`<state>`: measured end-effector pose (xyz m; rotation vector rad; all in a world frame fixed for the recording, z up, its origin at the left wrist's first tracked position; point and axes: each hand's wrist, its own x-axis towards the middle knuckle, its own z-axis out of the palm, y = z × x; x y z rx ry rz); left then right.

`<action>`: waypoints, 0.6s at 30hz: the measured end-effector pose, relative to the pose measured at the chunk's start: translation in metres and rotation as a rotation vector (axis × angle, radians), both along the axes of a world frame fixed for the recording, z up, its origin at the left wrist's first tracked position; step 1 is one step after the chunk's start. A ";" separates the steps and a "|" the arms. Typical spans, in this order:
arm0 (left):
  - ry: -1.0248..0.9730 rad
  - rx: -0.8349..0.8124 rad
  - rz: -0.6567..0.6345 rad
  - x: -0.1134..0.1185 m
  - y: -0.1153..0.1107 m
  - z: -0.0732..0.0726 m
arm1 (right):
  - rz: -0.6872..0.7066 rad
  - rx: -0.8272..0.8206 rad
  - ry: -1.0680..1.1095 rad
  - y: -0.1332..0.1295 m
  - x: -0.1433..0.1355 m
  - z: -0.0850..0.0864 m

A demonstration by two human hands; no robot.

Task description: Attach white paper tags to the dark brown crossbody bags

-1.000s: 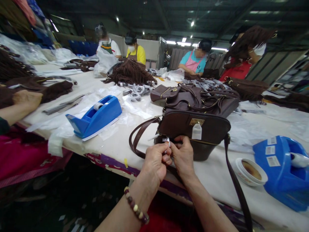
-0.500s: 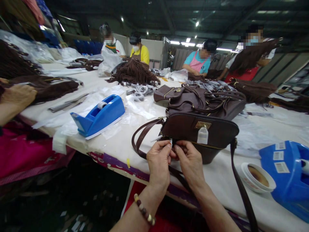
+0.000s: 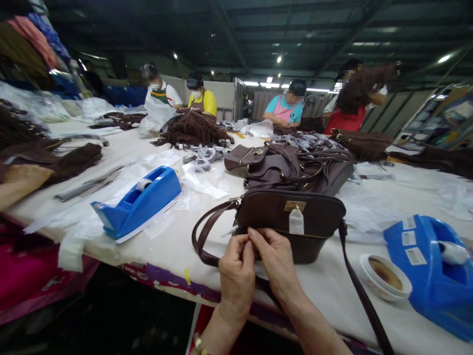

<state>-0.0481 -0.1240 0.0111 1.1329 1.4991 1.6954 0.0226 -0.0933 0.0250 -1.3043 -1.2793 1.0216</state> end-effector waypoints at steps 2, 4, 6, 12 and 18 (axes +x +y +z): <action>0.014 -0.002 0.020 0.001 0.000 -0.002 | -0.005 0.025 -0.046 -0.001 0.000 0.000; -0.008 -0.030 0.052 0.002 0.000 -0.005 | -0.009 0.044 -0.061 -0.001 0.000 0.000; -0.068 -0.083 0.048 0.002 0.001 -0.006 | -0.001 0.041 -0.032 0.000 0.000 -0.001; -0.343 -0.192 -0.150 -0.008 0.010 0.001 | 0.094 0.005 0.091 0.002 -0.002 -0.007; 0.135 -0.193 -0.025 -0.016 -0.007 0.001 | 0.061 0.256 -0.158 -0.027 0.027 -0.008</action>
